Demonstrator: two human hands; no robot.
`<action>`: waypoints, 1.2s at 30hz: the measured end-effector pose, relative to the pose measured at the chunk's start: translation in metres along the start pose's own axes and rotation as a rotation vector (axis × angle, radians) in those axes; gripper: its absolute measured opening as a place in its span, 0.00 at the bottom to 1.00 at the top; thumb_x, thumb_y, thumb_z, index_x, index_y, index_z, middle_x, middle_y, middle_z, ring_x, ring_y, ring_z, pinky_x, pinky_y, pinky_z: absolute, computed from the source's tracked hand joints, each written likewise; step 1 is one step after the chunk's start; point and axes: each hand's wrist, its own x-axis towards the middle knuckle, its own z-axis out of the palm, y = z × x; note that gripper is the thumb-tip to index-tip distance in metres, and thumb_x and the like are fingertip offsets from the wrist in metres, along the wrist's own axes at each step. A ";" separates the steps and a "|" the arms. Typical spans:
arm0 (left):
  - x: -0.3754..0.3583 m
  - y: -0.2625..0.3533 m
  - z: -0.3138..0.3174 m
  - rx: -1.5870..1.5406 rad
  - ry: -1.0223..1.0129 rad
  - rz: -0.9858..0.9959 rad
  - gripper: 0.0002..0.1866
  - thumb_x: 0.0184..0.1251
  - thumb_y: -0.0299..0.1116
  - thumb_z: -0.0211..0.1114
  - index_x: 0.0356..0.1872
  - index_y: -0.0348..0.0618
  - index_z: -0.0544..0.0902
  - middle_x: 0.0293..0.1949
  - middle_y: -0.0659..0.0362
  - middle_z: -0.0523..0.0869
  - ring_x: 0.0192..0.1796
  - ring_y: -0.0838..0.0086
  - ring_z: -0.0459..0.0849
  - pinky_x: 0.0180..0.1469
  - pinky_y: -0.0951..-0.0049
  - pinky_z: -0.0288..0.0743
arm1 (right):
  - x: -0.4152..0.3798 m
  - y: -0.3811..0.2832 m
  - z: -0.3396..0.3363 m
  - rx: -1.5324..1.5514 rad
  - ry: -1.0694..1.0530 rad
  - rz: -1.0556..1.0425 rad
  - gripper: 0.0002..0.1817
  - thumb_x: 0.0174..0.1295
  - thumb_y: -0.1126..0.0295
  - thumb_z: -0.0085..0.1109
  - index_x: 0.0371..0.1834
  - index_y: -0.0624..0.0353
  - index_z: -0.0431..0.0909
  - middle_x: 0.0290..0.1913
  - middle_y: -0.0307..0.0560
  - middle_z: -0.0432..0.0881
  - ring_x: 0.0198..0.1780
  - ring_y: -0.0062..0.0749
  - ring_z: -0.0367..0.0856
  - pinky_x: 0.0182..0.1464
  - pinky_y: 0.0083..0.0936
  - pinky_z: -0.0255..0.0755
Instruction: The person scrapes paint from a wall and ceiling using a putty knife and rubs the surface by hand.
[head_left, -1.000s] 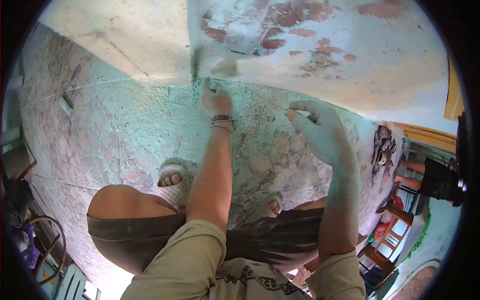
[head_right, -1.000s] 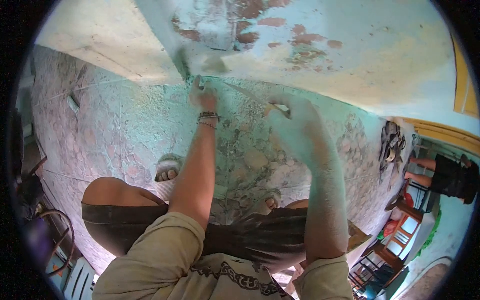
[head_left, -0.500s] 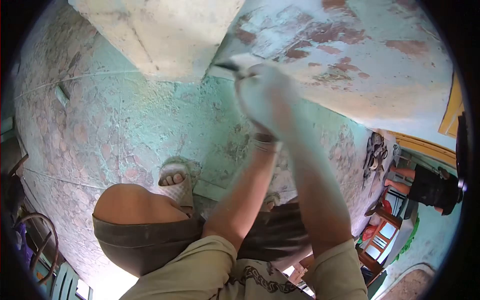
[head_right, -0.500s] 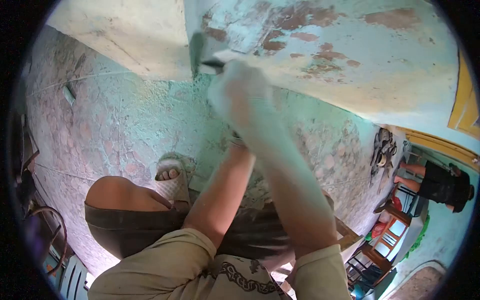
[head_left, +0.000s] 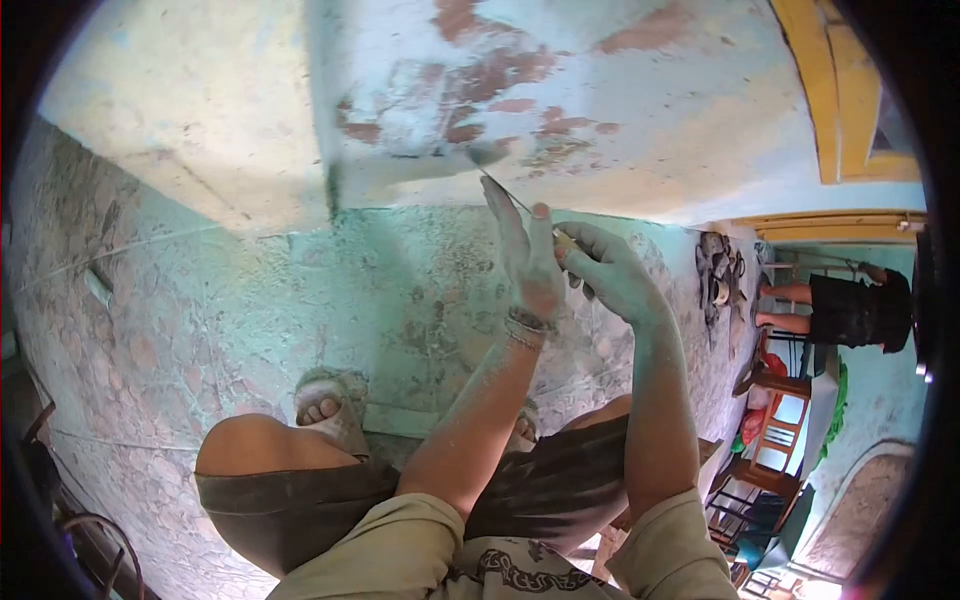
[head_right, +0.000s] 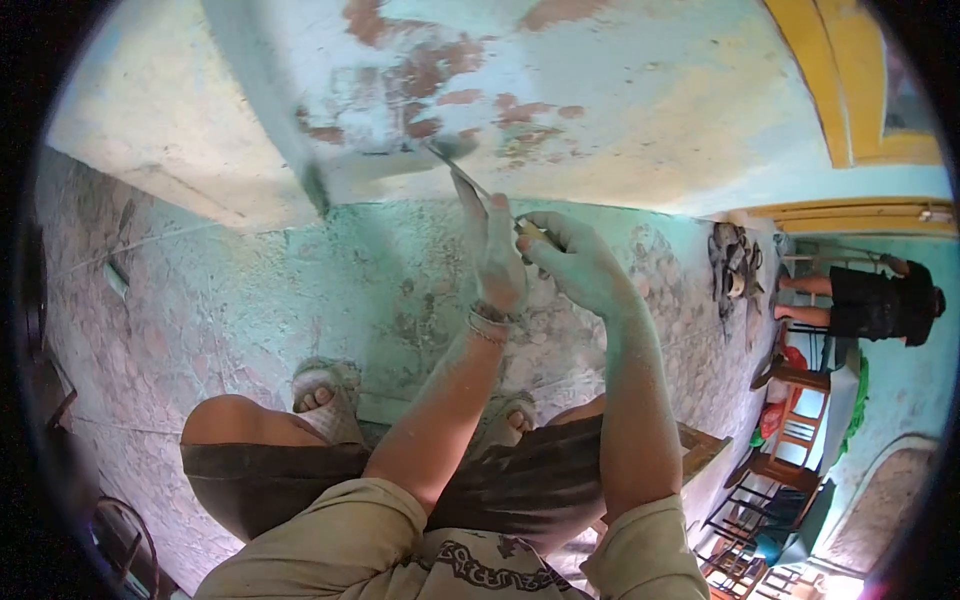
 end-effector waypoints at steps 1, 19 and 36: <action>-0.007 0.001 0.009 0.042 -0.043 0.016 0.38 0.73 0.40 0.49 0.71 0.26 0.43 0.70 0.36 0.53 0.71 0.52 0.55 0.71 0.63 0.50 | -0.004 0.002 -0.008 -0.028 0.027 -0.066 0.16 0.67 0.68 0.52 0.53 0.65 0.76 0.36 0.38 0.80 0.37 0.17 0.73 0.40 0.18 0.71; -0.009 -0.017 0.033 0.410 -0.155 0.446 0.42 0.68 0.43 0.55 0.70 0.24 0.44 0.72 0.32 0.40 0.75 0.40 0.41 0.73 0.53 0.44 | -0.009 0.001 -0.049 0.329 0.019 -0.079 0.18 0.67 0.62 0.54 0.54 0.61 0.77 0.21 0.29 0.70 0.18 0.10 0.60 0.18 0.11 0.52; 0.013 -0.021 0.037 0.643 -0.231 0.477 0.48 0.64 0.47 0.61 0.71 0.26 0.42 0.72 0.31 0.37 0.75 0.42 0.36 0.74 0.53 0.38 | 0.006 -0.003 -0.078 0.369 0.050 0.006 0.20 0.62 0.60 0.61 0.52 0.63 0.79 0.20 0.32 0.71 0.17 0.10 0.61 0.17 0.10 0.52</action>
